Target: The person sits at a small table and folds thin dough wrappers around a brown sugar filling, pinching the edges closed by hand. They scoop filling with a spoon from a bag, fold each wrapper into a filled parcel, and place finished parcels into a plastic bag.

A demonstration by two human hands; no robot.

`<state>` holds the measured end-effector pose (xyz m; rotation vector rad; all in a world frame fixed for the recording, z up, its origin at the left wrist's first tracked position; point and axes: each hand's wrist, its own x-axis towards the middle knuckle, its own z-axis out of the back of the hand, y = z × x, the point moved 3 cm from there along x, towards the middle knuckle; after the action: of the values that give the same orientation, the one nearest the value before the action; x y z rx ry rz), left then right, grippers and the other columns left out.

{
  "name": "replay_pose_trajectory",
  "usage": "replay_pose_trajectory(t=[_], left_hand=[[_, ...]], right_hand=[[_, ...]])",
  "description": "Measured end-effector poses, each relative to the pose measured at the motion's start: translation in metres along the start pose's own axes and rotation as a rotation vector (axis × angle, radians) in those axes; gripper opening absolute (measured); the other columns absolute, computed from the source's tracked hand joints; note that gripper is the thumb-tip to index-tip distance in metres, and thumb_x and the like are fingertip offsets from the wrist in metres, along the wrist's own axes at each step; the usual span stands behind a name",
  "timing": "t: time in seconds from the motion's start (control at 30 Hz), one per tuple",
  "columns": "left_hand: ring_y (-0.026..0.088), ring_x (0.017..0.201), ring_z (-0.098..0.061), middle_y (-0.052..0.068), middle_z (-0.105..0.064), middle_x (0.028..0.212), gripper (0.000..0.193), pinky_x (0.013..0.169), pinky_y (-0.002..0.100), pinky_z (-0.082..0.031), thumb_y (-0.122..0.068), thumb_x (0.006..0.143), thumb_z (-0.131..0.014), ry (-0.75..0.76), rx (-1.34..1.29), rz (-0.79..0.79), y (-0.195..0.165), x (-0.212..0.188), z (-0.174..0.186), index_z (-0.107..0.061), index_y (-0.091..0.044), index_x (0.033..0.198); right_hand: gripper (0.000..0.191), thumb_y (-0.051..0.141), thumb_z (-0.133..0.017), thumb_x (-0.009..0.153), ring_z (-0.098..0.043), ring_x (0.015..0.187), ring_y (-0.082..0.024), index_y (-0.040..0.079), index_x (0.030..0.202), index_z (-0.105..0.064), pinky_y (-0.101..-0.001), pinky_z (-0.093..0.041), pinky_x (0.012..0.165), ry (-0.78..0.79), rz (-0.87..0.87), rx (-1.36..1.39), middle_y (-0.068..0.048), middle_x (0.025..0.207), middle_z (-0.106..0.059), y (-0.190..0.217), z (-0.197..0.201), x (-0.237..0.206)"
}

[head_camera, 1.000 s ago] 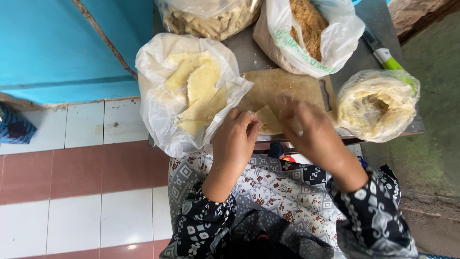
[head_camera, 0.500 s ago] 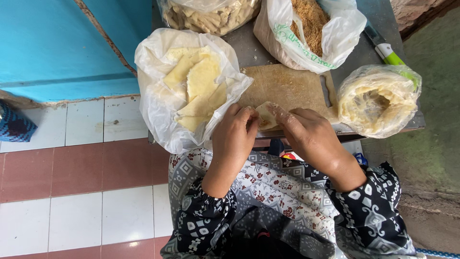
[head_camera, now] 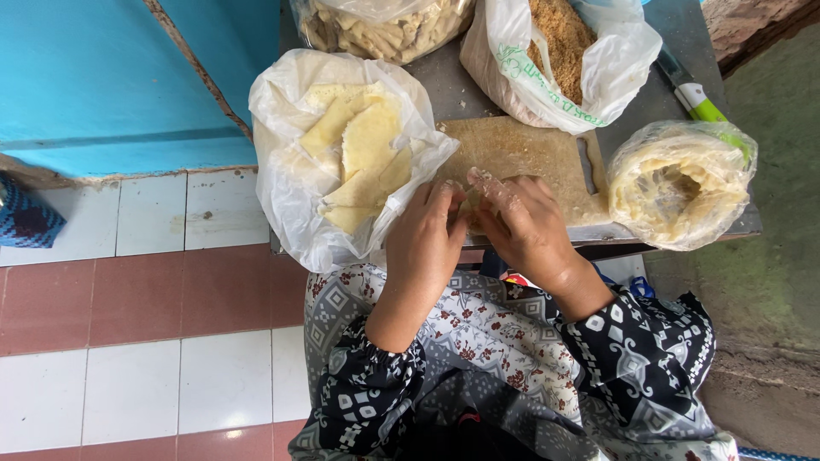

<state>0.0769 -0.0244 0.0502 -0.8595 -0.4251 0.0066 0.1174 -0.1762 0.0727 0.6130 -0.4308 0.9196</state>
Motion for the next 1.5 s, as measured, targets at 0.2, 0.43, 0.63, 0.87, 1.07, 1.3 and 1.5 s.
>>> replay_pose_trajectory(t=[0.2,0.43,0.63,0.87,1.07,1.3,1.5], left_hand=[[0.031,0.088,-0.068,0.006,-0.064,0.102,0.018,0.070,0.043,-0.053,-0.011,0.087,-0.073,0.015,0.014,-0.025,-0.002,0.000,0.001,-0.065,-0.012,0.102],[0.027,0.084,-0.068,0.002,-0.066,0.098,0.019,0.069,0.040,-0.053,-0.008,0.086,-0.074,0.015,-0.043,-0.028,-0.002,0.002,0.002,-0.063,-0.012,0.100],[0.025,0.079,-0.068,0.002,-0.066,0.094,0.018,0.066,0.038,-0.053,-0.008,0.086,-0.076,0.032,-0.048,-0.011,-0.001,0.001,0.002,-0.063,-0.012,0.099],[0.026,0.080,-0.069,0.003,-0.065,0.091,0.013,0.066,0.039,-0.053,-0.013,0.088,-0.077,-0.009,-0.029,-0.054,-0.001,-0.001,0.001,-0.066,-0.011,0.095],[0.027,0.079,-0.069,0.005,-0.066,0.091,0.010,0.066,0.039,-0.054,-0.014,0.088,-0.077,-0.013,-0.016,-0.036,-0.001,0.000,0.001,-0.069,-0.011,0.093],[0.027,0.080,-0.070,0.004,-0.066,0.091,0.009,0.067,0.039,-0.054,-0.015,0.088,-0.076,0.018,-0.015,-0.024,-0.001,0.000,0.003,-0.070,-0.011,0.093],[0.027,0.080,-0.069,0.005,-0.066,0.092,0.008,0.068,0.040,-0.054,-0.014,0.089,-0.075,0.030,-0.026,-0.021,0.001,-0.001,0.004,-0.070,-0.010,0.093]], right_hand=[[0.066,0.001,-0.078,0.086,-0.065,0.086,-0.027,0.005,0.146,-0.050,-0.0425,-0.047,0.083,-0.009,-0.082,0.059,-0.004,0.095,-0.069,-0.002,-0.006,-0.008],[0.055,-0.009,-0.060,0.098,-0.072,0.103,-0.020,0.003,0.150,-0.045,-0.0325,-0.058,0.086,-0.041,-0.349,0.370,-0.011,0.115,-0.071,-0.008,-0.018,-0.025],[0.056,-0.014,-0.059,0.096,-0.067,0.116,-0.027,0.000,0.147,-0.041,-0.0374,-0.058,0.100,-0.237,-0.234,0.169,-0.024,0.126,-0.062,-0.002,-0.003,-0.036],[0.070,-0.002,-0.076,0.086,-0.067,0.098,-0.024,-0.001,0.148,-0.046,-0.0363,-0.052,0.091,-0.210,-0.482,-0.008,-0.010,0.109,-0.070,0.022,0.005,-0.055],[0.066,-0.008,-0.072,0.089,-0.066,0.096,-0.024,0.003,0.150,-0.051,-0.0375,-0.050,0.091,-0.145,-0.413,-0.079,-0.006,0.104,-0.075,0.024,0.005,-0.047],[0.063,-0.008,-0.071,0.090,-0.067,0.099,-0.027,0.005,0.149,-0.052,-0.0394,-0.050,0.094,-0.140,-0.358,-0.095,-0.007,0.103,-0.074,0.020,0.006,-0.037],[0.075,-0.007,-0.068,0.081,-0.064,0.105,-0.030,0.001,0.153,-0.048,-0.0422,-0.045,0.098,-0.001,-0.282,-0.156,-0.005,0.106,-0.074,0.023,0.015,-0.036]])
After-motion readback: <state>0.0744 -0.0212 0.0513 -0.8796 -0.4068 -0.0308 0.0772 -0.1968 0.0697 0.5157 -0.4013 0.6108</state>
